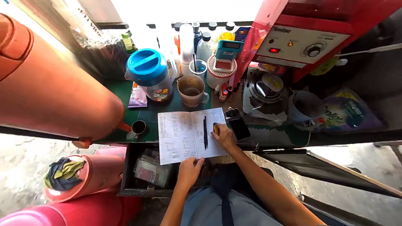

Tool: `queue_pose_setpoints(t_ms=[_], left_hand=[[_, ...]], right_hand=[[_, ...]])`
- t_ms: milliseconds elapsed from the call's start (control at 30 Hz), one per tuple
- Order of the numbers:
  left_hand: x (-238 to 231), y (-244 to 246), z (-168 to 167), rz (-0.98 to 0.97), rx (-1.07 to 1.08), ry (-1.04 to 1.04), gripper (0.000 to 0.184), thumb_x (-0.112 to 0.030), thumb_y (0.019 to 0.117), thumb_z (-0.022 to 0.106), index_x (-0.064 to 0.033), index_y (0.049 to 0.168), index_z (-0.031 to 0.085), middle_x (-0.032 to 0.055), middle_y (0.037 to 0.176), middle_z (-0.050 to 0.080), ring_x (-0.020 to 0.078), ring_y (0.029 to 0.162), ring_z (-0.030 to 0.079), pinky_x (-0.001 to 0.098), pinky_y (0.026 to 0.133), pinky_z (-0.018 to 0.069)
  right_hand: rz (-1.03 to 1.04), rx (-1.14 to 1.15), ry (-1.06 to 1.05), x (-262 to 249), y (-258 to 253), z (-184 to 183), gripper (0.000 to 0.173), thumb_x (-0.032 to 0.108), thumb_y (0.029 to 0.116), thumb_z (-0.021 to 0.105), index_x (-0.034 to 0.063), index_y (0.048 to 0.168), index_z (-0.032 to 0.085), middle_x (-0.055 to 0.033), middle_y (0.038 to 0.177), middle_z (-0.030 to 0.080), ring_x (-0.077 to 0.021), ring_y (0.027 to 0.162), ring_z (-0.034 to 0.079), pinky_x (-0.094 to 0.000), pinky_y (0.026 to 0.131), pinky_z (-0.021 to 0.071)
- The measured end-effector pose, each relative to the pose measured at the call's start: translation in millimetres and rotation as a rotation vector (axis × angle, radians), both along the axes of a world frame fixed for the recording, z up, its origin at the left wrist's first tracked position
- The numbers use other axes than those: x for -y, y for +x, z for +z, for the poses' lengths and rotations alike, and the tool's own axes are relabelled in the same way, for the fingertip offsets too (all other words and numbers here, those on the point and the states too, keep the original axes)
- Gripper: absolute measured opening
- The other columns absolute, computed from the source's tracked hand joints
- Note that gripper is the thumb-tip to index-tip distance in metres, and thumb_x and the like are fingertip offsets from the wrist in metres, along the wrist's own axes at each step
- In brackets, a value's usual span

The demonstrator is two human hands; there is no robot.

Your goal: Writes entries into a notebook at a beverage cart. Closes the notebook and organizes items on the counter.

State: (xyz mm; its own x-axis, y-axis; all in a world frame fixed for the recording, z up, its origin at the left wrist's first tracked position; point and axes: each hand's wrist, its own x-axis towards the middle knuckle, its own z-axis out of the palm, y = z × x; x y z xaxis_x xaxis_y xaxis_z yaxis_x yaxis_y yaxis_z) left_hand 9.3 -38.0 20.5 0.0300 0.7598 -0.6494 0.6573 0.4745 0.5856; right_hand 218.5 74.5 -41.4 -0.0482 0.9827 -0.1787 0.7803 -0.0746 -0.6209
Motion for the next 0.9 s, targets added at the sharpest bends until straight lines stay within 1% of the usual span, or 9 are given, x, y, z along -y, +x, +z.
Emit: queue_pose_setpoints(t_ms=[100, 167, 267, 333, 467, 533, 600, 767, 900], left_hand=[[49.6, -32.8, -36.1, 0.409, 0.277, -0.184, 0.063, -0.041, 0.1009, 0.065, 0.0051, 0.141, 0.05, 0.0232, 0.113, 0.071, 0.0318, 0.095, 0.074, 0.0484, 0.087, 0.0617], [57.4, -34.7, -50.5, 0.737, 0.403, 0.029, 0.072, -0.029, 0.0964, 0.073, 0.0024, 0.15, 0.036, 0.0241, 0.122, 0.067, 0.0301, 0.101, 0.072, 0.0461, 0.088, 0.0616], [36.0, -18.7, -45.3, 0.811, 0.213, 0.529, 0.042, -0.022, 0.0969, 0.071, 0.0076, 0.125, 0.063, 0.0186, 0.115, 0.072, 0.0201, 0.106, 0.072, 0.039, 0.096, 0.0587], [21.8, -5.9, -32.7, 0.579, 0.052, 0.802, 0.025, -0.016, 0.0964, 0.069, 0.0055, 0.108, 0.074, 0.0181, 0.11, 0.074, 0.0231, 0.105, 0.072, 0.0414, 0.097, 0.0586], [-5.4, 16.3, -28.7, -0.268, 0.011, 0.638, 0.052, -0.046, 0.0904, 0.073, -0.0177, 0.135, 0.069, 0.0124, 0.156, 0.05, 0.0362, 0.15, 0.036, 0.0606, 0.122, 0.0257], [-9.8, 24.1, -36.6, -0.506, -0.004, 0.413, 0.057, -0.038, 0.0901, 0.077, -0.0126, 0.14, 0.064, 0.0144, 0.168, 0.028, 0.0411, 0.157, 0.015, 0.0691, 0.122, 0.014], [0.3, 15.4, -37.7, -0.523, 0.022, 0.415, 0.049, -0.026, 0.0919, 0.077, -0.0098, 0.137, 0.065, 0.0157, 0.165, 0.034, 0.0395, 0.156, 0.02, 0.0659, 0.123, 0.0178], [51.2, -105.9, -33.6, 0.159, -0.196, 0.353, 0.037, -0.022, 0.0991, 0.061, -0.0082, 0.132, 0.068, 0.0177, 0.152, 0.052, 0.0329, 0.141, 0.049, 0.0484, 0.116, 0.0418], [58.3, -220.1, -58.1, 0.626, -0.253, 0.003, 0.083, -0.034, 0.0921, 0.074, -0.0006, 0.157, 0.034, 0.0359, 0.154, 0.036, 0.0524, 0.139, 0.042, 0.0635, 0.11, 0.0423]], right_hand=[[0.079, -0.118, 0.09, 15.7, 6.4, -6.2, 0.042, 0.031, 0.0986, 0.066, 0.0013, 0.128, 0.069, -0.0164, 0.119, 0.072, -0.0278, 0.109, 0.07, -0.043, 0.099, 0.0556], [0.024, -0.074, 0.118, 30.6, 18.9, -1.1, 0.035, 0.027, 0.1, 0.062, 0.0012, 0.123, 0.071, -0.0158, 0.115, 0.074, -0.0284, 0.107, 0.071, -0.0462, 0.097, 0.0566], [-0.136, 0.088, -0.091, 57.7, 41.5, 21.3, 0.046, 0.039, 0.1043, 0.056, -0.0025, 0.122, 0.066, -0.0233, 0.106, 0.071, -0.0401, 0.1, 0.07, -0.0611, 0.089, 0.0544], [-0.175, 0.115, -0.316, 70.5, 50.9, 31.1, 0.062, 0.05, 0.1064, 0.048, -0.0057, 0.129, 0.06, -0.0302, 0.11, 0.069, -0.048, 0.104, 0.067, -0.0681, 0.091, 0.0505], [-0.464, -0.418, -0.56, 75.6, 43.4, 14.2, 0.079, 0.059, 0.1097, 0.019, -0.0061, 0.142, 0.049, -0.0279, 0.125, 0.065, -0.0349, 0.103, 0.07, -0.0502, 0.088, 0.0589], [-0.583, -0.657, -0.605, 73.0, 36.8, 10.4, 0.082, 0.066, 0.1065, 0.025, -0.004, 0.146, 0.043, -0.0267, 0.128, 0.062, -0.0326, 0.102, 0.07, -0.0483, 0.085, 0.0597], [-0.574, -0.619, -0.535, 74.5, 30.3, 4.1, 0.053, 0.037, 0.1097, 0.048, -0.0071, 0.139, 0.049, -0.0254, 0.12, 0.064, -0.0292, 0.093, 0.071, -0.0443, 0.079, 0.0613], [-0.487, -0.566, -0.306, 101.3, 17.0, -3.9, 0.041, 0.0, 0.1, 0.059, -0.0039, 0.138, 0.047, -0.0183, 0.104, 0.067, -0.0189, 0.073, 0.071, -0.0355, 0.063, 0.0625], [-0.558, -0.578, -0.19, 113.2, 3.8, 4.3, 0.045, -0.004, 0.0985, 0.058, 0.0006, 0.142, 0.048, -0.0157, 0.109, 0.065, -0.0163, 0.075, 0.067, -0.0331, 0.061, 0.0585]])
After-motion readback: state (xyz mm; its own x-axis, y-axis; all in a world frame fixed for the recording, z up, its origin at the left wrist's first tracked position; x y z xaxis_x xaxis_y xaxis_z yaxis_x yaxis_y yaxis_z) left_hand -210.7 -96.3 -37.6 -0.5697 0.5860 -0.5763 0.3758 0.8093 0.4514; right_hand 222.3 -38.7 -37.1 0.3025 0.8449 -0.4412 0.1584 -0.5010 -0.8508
